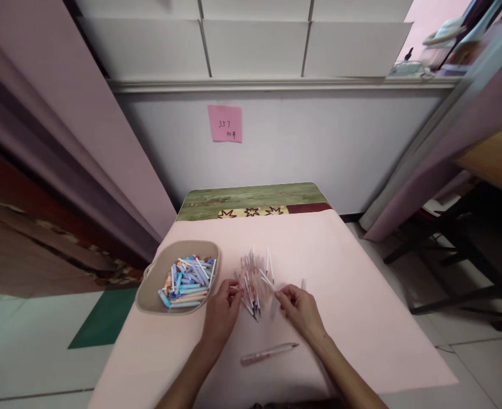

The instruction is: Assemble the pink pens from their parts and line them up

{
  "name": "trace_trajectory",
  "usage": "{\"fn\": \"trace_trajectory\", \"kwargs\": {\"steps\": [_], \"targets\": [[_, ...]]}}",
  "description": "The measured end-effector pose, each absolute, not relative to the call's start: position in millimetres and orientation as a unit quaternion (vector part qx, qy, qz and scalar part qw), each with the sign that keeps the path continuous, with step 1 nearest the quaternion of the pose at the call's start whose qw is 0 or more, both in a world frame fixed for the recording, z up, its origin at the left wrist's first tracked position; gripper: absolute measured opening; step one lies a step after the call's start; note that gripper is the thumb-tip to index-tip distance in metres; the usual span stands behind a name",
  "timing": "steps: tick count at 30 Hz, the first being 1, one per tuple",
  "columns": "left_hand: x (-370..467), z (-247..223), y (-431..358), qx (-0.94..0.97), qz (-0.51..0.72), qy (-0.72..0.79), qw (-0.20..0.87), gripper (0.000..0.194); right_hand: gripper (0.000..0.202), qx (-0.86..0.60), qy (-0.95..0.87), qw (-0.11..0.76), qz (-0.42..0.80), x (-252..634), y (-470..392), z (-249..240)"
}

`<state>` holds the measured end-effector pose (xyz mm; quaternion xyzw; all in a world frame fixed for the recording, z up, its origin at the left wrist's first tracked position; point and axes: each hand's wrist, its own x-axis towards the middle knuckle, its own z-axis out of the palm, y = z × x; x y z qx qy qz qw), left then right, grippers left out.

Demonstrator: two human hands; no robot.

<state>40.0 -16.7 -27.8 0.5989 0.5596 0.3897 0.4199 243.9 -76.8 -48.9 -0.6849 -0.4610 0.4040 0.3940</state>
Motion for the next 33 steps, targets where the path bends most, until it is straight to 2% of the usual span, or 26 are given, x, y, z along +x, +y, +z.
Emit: {"fn": "trace_trajectory", "kwargs": {"steps": [5,7,10,12,14,18,21,25,29,31,33], "targets": [[44,-25,-20,0.606,0.416,0.56,0.381,0.027,0.035,-0.694,-0.475,0.381,0.385,225,-71,-39],[49,-26,-23,0.576,0.413,0.538,0.456,0.025,0.033,-0.679,-0.49,0.381,0.393,216,-71,-36],[56,-31,-25,0.456,0.364,0.515,0.628,0.036,0.029,-0.644,-0.531,0.376,0.402,206,-76,-33],[56,-33,-24,0.402,0.357,0.519,0.664,0.041,0.025,-0.635,-0.563,0.361,0.387,205,-82,-32],[51,-32,-19,0.414,0.386,0.532,0.63,0.042,0.023,-0.638,-0.594,0.334,0.359,211,-88,-34],[37,-21,-8,0.544,0.405,0.548,0.489,0.039,0.026,-0.678,-0.602,0.278,0.316,229,-95,-42],[36,-18,-4,0.655,0.349,0.551,0.383,0.04,0.029,-0.705,-0.57,0.284,0.313,232,-90,-45],[40,-27,-6,0.713,0.237,0.583,0.31,0.028,0.031,-0.719,-0.566,0.289,0.28,237,-74,-44],[30,-43,-13,0.754,0.201,0.572,0.253,0.028,0.037,-0.849,-0.475,0.185,0.14,269,-65,-50],[23,-53,-18,0.769,0.224,0.552,0.232,0.025,0.042,-0.875,-0.448,0.131,0.13,284,-63,-56],[17,-63,-23,0.768,0.251,0.543,0.227,0.025,0.041,-0.868,-0.462,0.114,0.139,288,-60,-61]]}}
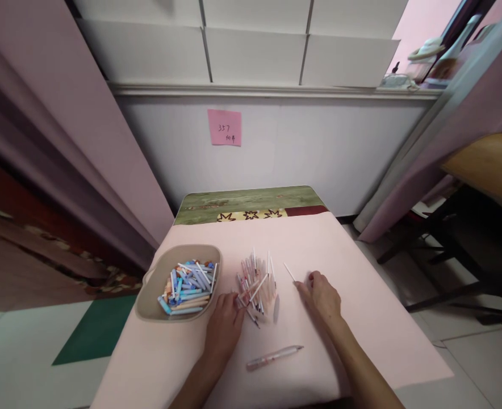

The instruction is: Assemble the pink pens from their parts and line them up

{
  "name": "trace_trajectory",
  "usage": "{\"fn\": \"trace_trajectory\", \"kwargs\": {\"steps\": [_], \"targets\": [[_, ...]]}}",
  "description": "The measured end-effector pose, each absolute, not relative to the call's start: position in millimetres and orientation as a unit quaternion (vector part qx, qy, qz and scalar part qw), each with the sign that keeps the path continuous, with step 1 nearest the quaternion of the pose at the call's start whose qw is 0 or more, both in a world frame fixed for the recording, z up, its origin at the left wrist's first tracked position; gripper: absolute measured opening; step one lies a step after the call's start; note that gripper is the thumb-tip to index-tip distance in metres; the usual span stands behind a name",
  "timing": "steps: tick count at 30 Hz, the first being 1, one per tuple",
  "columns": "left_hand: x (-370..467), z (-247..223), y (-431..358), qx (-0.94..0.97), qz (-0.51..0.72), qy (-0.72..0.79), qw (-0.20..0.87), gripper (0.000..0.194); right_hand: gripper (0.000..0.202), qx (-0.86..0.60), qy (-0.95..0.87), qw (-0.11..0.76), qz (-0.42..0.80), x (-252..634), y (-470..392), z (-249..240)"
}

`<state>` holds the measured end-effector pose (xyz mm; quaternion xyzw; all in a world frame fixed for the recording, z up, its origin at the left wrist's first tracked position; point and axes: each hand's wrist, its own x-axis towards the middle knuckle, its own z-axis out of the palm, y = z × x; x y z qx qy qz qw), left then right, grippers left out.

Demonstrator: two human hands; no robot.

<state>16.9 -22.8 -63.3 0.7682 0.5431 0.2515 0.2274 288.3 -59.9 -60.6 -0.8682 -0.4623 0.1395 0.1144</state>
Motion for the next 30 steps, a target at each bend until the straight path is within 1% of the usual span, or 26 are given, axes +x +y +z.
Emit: {"fn": "trace_trajectory", "kwargs": {"steps": [4,5,7,10,13,15,18,20,21,23,25,27,28,30], "targets": [[12,-77,-27,0.752,0.29,0.55,0.219,0.03,0.016,-0.814,-0.537,0.147,0.166,267,-47,-65],[11,-78,-28,0.75,0.294,0.55,0.219,0.031,0.013,-0.799,-0.555,0.154,0.176,257,-42,-66],[11,-77,-28,0.749,0.295,0.55,0.221,0.032,0.014,-0.772,-0.584,0.164,0.192,238,-35,-65],[9,-75,-29,0.752,0.292,0.547,0.226,0.032,0.021,-0.738,-0.616,0.184,0.205,212,-28,-65],[5,-78,-35,0.759,0.294,0.537,0.221,0.035,0.024,-0.716,-0.631,0.207,0.216,198,-27,-67],[1,-83,-41,0.767,0.29,0.534,0.209,0.044,0.026,-0.704,-0.63,0.23,0.233,200,-29,-68],[-3,-90,-50,0.789,0.262,0.522,0.191,0.07,0.033,-0.702,-0.605,0.275,0.256,214,-31,-69],[-2,-93,-53,0.804,0.234,0.517,0.179,0.08,0.034,-0.717,-0.576,0.295,0.258,223,-31,-70],[0,-94,-53,0.807,0.223,0.52,0.17,0.08,0.032,-0.721,-0.567,0.301,0.26,225,-31,-72],[5,-94,-51,0.806,0.212,0.533,0.147,0.073,0.027,-0.706,-0.564,0.317,0.287,225,-29,-76],[10,-95,-46,0.8,0.213,0.547,0.128,0.065,0.026,-0.668,-0.55,0.35,0.358,220,-28,-82],[10,-96,-42,0.797,0.221,0.55,0.119,0.062,0.029,-0.634,-0.507,0.397,0.428,218,-31,-85],[8,-97,-42,0.798,0.227,0.546,0.119,0.062,0.031,-0.63,-0.483,0.419,0.441,219,-35,-84],[0,-96,-45,0.803,0.242,0.53,0.124,0.062,0.033,-0.646,-0.461,0.448,0.411,224,-49,-77]]}}
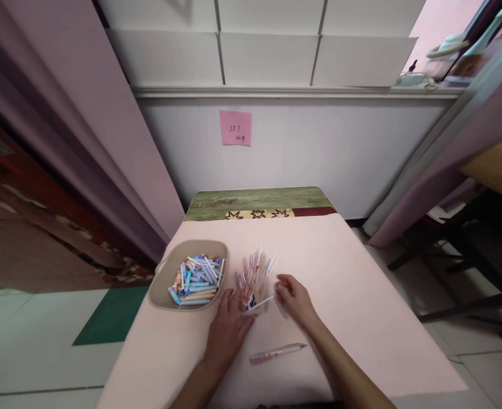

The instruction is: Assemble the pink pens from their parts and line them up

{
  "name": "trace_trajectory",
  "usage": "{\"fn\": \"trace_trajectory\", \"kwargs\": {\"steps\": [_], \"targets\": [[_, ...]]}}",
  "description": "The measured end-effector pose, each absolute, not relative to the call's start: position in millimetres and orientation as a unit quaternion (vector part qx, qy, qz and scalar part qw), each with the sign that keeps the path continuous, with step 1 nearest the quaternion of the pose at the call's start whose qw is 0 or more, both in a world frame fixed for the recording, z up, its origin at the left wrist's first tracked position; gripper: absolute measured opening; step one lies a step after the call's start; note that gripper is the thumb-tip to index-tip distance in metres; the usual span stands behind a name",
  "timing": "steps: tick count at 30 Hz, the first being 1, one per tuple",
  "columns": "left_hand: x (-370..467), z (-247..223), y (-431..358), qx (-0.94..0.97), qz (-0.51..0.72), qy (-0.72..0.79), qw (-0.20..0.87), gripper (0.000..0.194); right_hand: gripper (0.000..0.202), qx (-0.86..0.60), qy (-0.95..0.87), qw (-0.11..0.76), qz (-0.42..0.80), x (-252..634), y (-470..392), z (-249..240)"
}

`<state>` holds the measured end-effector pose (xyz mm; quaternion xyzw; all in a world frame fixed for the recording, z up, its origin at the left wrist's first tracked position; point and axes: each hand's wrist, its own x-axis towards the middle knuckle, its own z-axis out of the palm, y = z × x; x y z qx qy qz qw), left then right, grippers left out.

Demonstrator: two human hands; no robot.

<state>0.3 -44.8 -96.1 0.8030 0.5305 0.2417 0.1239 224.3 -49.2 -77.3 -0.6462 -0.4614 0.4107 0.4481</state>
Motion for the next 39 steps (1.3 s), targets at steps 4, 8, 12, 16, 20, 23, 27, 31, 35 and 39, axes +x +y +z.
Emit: {"fn": "trace_trajectory", "kwargs": {"steps": [4,8,12,16,20,23,27,31,35,39], "targets": [[-15,-87,-59,0.787,0.274,0.531,0.157,0.049,0.019,-0.63,-0.608,0.346,0.337,238,-98,-55],[-13,-67,-67,0.754,0.298,0.531,0.247,0.03,0.019,-0.567,-0.731,0.237,0.297,238,-141,-50],[0,-37,-63,0.709,0.323,0.503,0.375,0.019,0.016,-0.594,-0.686,0.286,0.307,236,-146,-52],[20,-12,-51,0.564,0.391,0.518,0.511,0.027,0.026,-0.603,-0.482,0.456,0.443,227,-122,-34],[46,0,-42,0.431,0.377,0.423,0.702,0.038,0.038,-0.452,-0.273,0.516,0.675,201,-98,-12],[58,2,-39,0.371,0.367,0.386,0.76,0.037,0.039,-0.389,-0.19,0.501,0.749,187,-94,-8],[63,5,-36,0.279,0.379,0.388,0.792,0.03,0.04,-0.345,-0.139,0.447,0.814,188,-96,-11],[66,7,-35,0.258,0.39,0.388,0.794,0.028,0.039,-0.37,-0.128,0.421,0.819,193,-94,-14],[70,6,-34,0.3,0.433,0.404,0.748,0.027,0.04,-0.459,-0.27,0.512,0.674,190,-91,-17],[70,5,-32,0.305,0.448,0.401,0.739,0.028,0.053,-0.481,-0.258,0.49,0.679,186,-91,-19]]}}
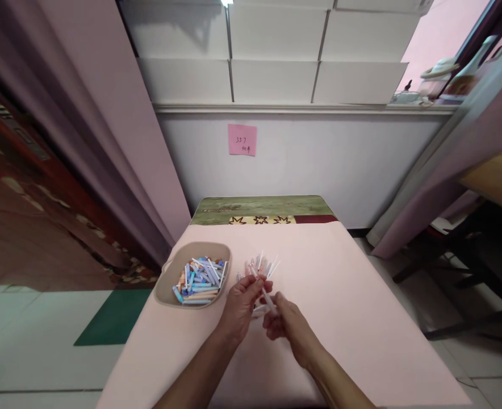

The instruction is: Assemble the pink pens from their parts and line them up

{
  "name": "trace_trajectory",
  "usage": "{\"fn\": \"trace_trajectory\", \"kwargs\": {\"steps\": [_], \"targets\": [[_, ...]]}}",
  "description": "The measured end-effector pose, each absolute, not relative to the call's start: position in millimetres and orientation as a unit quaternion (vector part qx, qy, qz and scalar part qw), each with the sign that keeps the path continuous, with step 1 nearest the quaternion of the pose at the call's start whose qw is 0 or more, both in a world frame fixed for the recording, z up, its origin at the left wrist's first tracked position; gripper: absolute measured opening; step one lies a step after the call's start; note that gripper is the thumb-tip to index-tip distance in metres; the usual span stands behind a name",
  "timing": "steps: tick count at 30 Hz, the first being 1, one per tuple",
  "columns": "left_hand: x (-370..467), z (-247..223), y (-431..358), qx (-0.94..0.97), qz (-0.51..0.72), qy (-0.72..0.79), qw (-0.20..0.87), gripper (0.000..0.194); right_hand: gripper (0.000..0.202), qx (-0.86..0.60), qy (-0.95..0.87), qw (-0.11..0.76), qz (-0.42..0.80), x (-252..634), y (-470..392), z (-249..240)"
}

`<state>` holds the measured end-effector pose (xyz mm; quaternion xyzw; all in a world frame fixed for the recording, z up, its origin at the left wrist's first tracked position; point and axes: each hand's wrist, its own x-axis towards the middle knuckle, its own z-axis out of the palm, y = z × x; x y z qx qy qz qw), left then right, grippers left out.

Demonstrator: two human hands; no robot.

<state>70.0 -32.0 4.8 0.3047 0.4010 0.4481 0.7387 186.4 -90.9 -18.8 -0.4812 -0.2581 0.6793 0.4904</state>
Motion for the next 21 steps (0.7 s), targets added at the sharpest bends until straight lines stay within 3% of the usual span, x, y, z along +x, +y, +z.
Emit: {"fn": "trace_trajectory", "kwargs": {"steps": [2,5,10,15,19,21], "targets": [[69,5,-31,0.304,0.45,0.4,0.738,0.028,0.059,-0.466,-0.234,0.482,0.705,186,-91,-19],[69,6,-30,0.303,0.467,0.393,0.732,0.028,0.043,-0.452,-0.237,0.522,0.683,186,-91,-17],[70,6,-28,0.305,0.464,0.391,0.734,0.026,0.051,-0.461,-0.203,0.492,0.71,185,-91,-17],[71,2,-25,0.304,0.482,0.388,0.725,0.027,0.045,-0.452,-0.222,0.536,0.677,184,-93,-16],[71,3,-24,0.304,0.472,0.396,0.727,0.028,0.054,-0.469,-0.19,0.502,0.701,185,-92,-22],[70,3,-24,0.299,0.471,0.395,0.73,0.028,0.048,-0.468,-0.203,0.524,0.682,185,-91,-26]]}}
